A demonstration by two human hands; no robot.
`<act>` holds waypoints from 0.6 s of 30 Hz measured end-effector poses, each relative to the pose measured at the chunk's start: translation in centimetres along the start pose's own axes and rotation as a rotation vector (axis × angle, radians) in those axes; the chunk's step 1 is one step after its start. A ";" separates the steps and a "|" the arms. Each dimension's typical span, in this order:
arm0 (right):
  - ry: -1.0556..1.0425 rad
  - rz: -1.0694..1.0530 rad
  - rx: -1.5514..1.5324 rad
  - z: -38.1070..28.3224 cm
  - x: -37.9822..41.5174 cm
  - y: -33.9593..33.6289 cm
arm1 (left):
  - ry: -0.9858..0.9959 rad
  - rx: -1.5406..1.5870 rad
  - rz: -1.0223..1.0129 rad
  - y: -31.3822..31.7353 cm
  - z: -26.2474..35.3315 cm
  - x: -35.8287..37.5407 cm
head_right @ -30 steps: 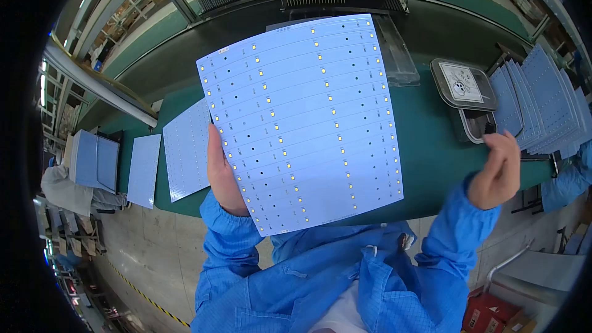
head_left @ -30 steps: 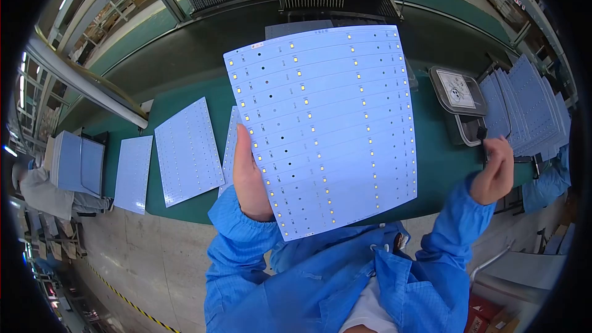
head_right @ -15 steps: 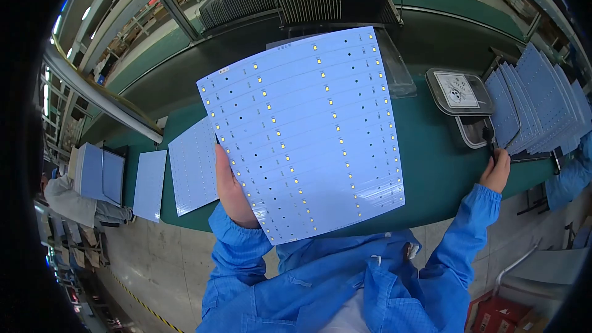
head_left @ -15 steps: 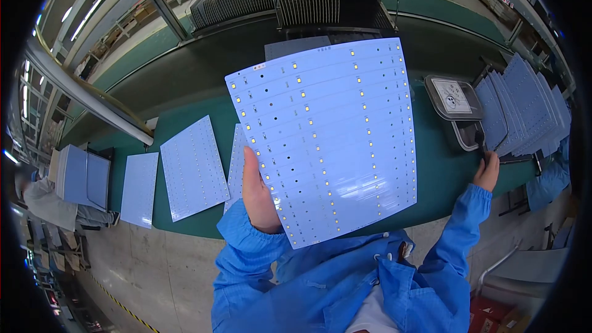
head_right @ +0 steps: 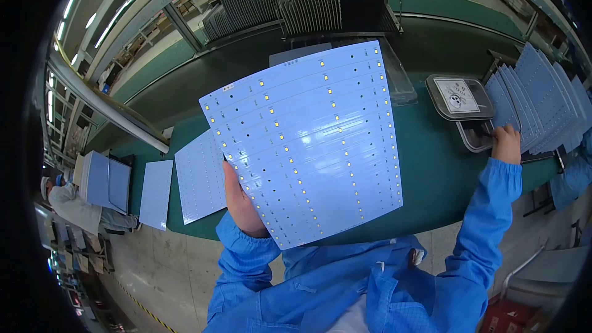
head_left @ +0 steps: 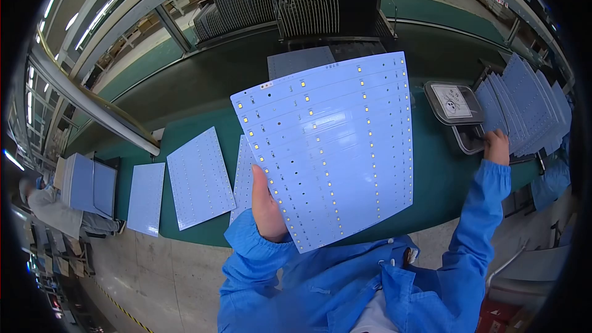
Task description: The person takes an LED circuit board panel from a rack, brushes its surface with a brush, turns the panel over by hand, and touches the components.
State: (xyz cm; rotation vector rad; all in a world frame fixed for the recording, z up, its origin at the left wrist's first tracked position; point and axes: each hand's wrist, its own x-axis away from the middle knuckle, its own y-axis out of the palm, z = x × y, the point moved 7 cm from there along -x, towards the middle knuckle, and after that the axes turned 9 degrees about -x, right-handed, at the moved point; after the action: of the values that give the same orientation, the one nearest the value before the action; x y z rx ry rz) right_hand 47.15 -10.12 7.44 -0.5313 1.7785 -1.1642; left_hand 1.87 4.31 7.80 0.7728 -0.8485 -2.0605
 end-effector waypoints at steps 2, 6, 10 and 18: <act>0.005 -0.039 0.000 0.3 -0.7 1.8 | -0.010 -0.109 0.070 0.1 0.2 0.0; 0.008 -0.072 -0.014 0.8 -1.1 2.7 | -0.012 0.061 -0.006 -0.5 0.2 0.1; 0.001 -0.091 -0.014 0.6 -0.2 1.4 | 0.016 0.018 -0.008 -0.4 0.5 -0.4; 0.048 -0.027 -0.127 0.4 2.2 -1.4 | 0.040 -0.158 0.263 -0.8 0.7 -1.1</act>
State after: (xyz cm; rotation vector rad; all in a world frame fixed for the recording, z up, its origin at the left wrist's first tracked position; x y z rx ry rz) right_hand 46.25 -12.54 7.61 -0.6087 1.9008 -1.0954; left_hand 1.60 5.80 7.90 0.5812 -0.7146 -1.8464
